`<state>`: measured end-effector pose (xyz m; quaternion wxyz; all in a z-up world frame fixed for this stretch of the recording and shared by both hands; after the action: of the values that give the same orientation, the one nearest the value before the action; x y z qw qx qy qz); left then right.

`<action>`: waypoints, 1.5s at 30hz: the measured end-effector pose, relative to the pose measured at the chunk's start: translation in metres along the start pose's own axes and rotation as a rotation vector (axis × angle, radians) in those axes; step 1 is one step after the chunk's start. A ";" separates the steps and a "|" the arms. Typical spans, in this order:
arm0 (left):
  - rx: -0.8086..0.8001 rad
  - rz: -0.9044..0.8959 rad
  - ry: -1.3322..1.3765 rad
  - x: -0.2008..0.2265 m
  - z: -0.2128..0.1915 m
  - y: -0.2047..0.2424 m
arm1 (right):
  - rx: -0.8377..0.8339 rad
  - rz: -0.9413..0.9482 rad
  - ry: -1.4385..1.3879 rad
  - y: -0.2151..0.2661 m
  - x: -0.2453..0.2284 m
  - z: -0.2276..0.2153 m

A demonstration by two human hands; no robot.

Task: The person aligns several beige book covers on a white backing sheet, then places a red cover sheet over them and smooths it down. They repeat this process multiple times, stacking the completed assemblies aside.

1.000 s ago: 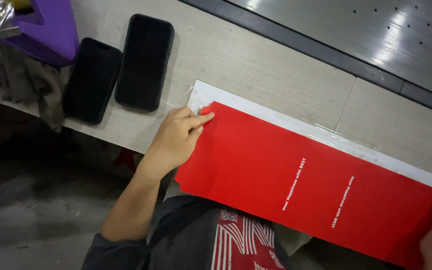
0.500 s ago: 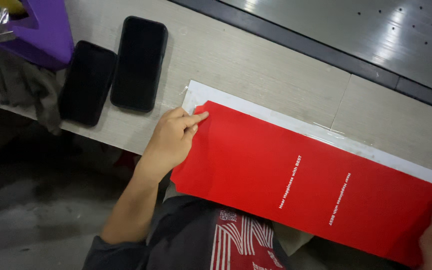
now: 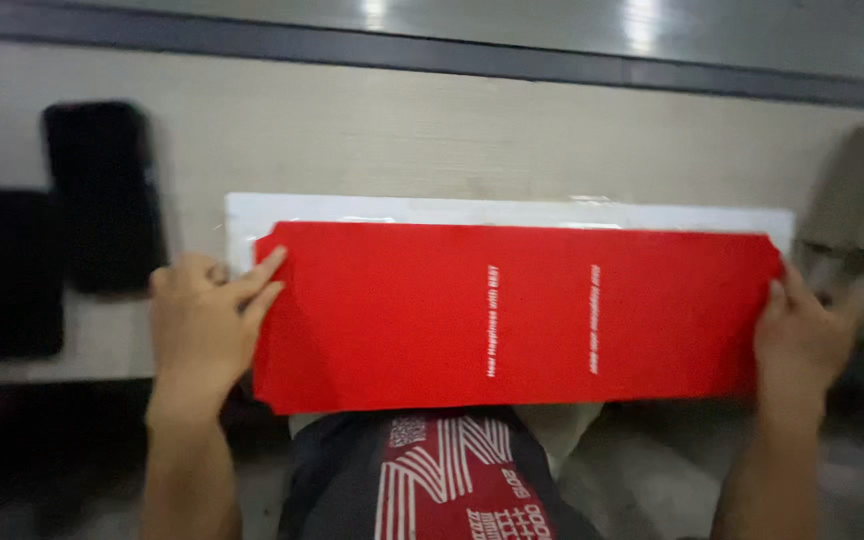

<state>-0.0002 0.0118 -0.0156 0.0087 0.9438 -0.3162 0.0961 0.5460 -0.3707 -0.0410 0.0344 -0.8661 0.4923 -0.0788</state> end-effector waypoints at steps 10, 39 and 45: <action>0.041 -0.068 -0.159 0.036 -0.034 -0.010 | 0.116 0.037 -0.101 -0.003 -0.012 -0.021; 0.087 -0.020 0.002 0.090 0.015 -0.108 | 0.373 -0.512 0.401 -0.118 -0.069 0.022; 0.205 0.019 -0.011 0.056 -0.003 -0.092 | 0.387 -0.629 -0.178 -0.095 -0.075 -0.038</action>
<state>0.0982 0.0525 0.0017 -0.0907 0.9371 -0.3137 0.1230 0.5820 -0.2574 0.0021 0.2144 -0.9558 0.1736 -0.1015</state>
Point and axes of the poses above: each hand's wrist, its own y-axis away from the middle knuckle, its own z-axis out of the palm, x = y × z, the point moved 2 cm from there along -y, towards the middle knuckle, and after that the axes turned 1 degree about -y, right-handed, at the moved point
